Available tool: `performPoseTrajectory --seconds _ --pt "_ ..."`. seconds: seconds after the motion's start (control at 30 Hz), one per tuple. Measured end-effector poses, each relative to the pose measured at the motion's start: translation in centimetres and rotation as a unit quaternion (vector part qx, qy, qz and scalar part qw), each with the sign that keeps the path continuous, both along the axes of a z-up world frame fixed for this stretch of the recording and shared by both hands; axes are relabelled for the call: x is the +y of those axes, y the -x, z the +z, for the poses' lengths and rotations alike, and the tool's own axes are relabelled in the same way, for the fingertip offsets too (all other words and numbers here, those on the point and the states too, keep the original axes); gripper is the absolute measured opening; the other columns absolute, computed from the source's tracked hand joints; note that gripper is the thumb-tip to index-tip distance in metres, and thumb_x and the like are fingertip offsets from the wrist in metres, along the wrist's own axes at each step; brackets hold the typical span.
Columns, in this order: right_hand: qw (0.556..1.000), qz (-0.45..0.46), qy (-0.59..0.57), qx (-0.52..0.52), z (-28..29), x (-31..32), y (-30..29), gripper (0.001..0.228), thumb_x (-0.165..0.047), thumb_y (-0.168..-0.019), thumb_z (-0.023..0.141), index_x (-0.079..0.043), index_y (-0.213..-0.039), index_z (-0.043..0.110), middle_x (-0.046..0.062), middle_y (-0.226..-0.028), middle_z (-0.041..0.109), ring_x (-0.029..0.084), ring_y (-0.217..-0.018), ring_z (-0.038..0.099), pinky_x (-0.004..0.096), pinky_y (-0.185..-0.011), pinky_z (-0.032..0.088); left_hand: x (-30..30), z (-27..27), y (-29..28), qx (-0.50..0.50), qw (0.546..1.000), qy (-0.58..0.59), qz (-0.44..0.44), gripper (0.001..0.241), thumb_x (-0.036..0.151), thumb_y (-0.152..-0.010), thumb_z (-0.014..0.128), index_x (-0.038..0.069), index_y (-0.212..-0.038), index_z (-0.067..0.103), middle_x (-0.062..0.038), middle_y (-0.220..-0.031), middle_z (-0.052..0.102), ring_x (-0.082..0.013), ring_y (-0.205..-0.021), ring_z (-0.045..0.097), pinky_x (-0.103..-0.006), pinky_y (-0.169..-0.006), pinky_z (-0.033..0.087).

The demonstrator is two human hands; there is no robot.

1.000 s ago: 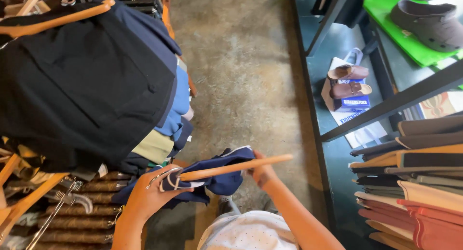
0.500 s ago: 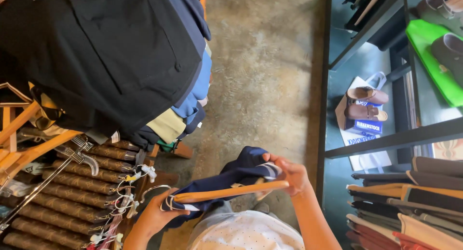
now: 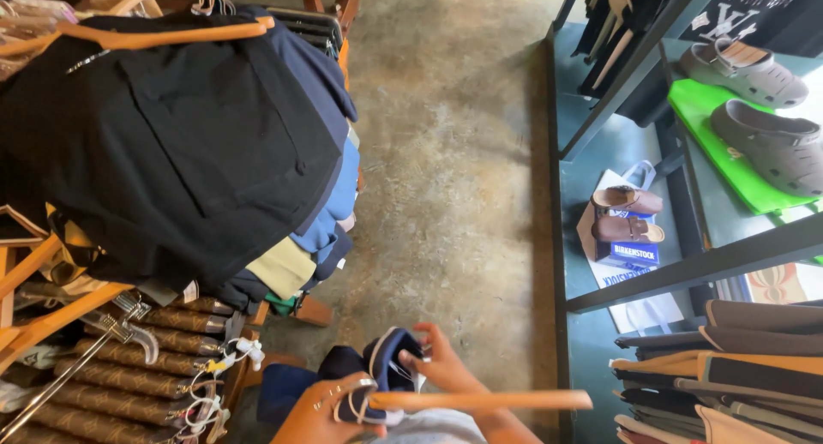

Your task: The person folds several shirts, including a light blue one and a dark blue one, while holding them on wooden hangers. After folding each shirt, the person walks to a clothing rack and hangs the hanger among other garments.

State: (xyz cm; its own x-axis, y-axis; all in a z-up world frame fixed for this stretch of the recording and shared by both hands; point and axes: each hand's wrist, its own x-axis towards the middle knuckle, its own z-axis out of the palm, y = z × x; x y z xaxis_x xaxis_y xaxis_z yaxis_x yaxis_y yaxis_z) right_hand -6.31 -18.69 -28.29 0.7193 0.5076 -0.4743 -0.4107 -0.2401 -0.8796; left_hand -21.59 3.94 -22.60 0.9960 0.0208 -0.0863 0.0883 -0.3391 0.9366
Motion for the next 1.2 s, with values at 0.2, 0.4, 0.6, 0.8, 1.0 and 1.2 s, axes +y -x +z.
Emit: performPoseTrajectory --seconds 0.2,0.4,0.6,0.8,1.0,1.2 --pt "0.994 -0.054 -0.064 0.076 -7.2 -4.0 -3.3 0.028 -0.018 -0.088 0.068 -0.006 -0.113 0.070 0.008 -0.092 0.074 0.019 -0.082 0.068 0.037 -0.074 0.054 1.0 5.6 -0.5 0.128 0.989 0.068 -0.010 0.057 0.014 -0.067 0.099 0.007 -0.116 0.071 -0.006 -0.089 0.079 -0.0080 -0.086 0.073 -0.0263 -0.080 0.058" --pt "0.887 -0.129 -0.270 0.352 -1.5 -6.6 -2.3 0.039 -0.024 -0.082 0.058 0.002 -0.109 0.069 0.018 -0.096 0.076 0.032 -0.084 0.073 0.045 -0.080 0.060 5.6 5.3 1.2 0.127 0.991 0.015 0.047 0.051 0.009 -0.069 0.094 0.007 -0.116 0.073 -0.004 -0.086 0.077 -0.0083 -0.083 0.070 -0.0254 -0.076 0.056" --pt "0.870 -0.099 -0.369 0.313 6.0 -7.5 -2.2 0.083 -0.048 -0.068 0.073 0.009 -0.126 0.057 0.022 -0.105 0.074 0.032 -0.086 0.075 0.040 -0.075 0.061 7.7 1.1 2.1 0.098 0.992 0.016 0.073 0.054 0.005 -0.068 0.092 0.008 -0.119 0.074 -0.004 -0.092 0.079 -0.0146 -0.086 0.074 -0.0289 -0.078 0.058" --pt "0.821 0.105 -0.516 0.222 3.2 -9.5 -1.7 0.122 -0.054 -0.062 0.094 0.017 -0.145 0.040 0.023 -0.121 0.067 0.022 -0.093 0.072 0.031 -0.076 0.058 8.0 0.5 0.8 0.117 0.989 0.017 0.086 0.057 0.001 -0.067 0.088 0.009 -0.122 0.074 0.000 -0.109 0.075 -0.0119 -0.099 0.072 -0.0297 -0.084 0.059" --pt "0.847 0.022 -0.504 0.168 2.1 -9.3 -0.6 0.124 -0.053 -0.058 0.097 0.017 -0.144 0.041 0.023 -0.127 0.065 0.026 -0.109 0.069 0.039 -0.096 0.054 8.4 -0.3 -1.9 0.142 0.987 0.066 0.036 0.058 -0.002 -0.071 0.086 0.007 -0.125 0.069 -0.002 -0.106 0.077 -0.0102 -0.098 0.068 -0.0273 -0.089 0.054" --pt "0.808 -0.087 -0.532 0.239 4.1 -8.9 -0.4 0.116 -0.058 -0.068 0.090 0.015 -0.143 0.038 0.028 -0.132 0.059 0.039 -0.119 0.062 0.054 -0.104 0.047 7.9 0.1 -3.4 0.147 0.982 0.116 0.021 0.056 -0.005 -0.074 0.083 0.006 -0.127 0.069 -0.002 -0.107 0.076 -0.0090 -0.096 0.066 -0.0275 -0.085 0.055"
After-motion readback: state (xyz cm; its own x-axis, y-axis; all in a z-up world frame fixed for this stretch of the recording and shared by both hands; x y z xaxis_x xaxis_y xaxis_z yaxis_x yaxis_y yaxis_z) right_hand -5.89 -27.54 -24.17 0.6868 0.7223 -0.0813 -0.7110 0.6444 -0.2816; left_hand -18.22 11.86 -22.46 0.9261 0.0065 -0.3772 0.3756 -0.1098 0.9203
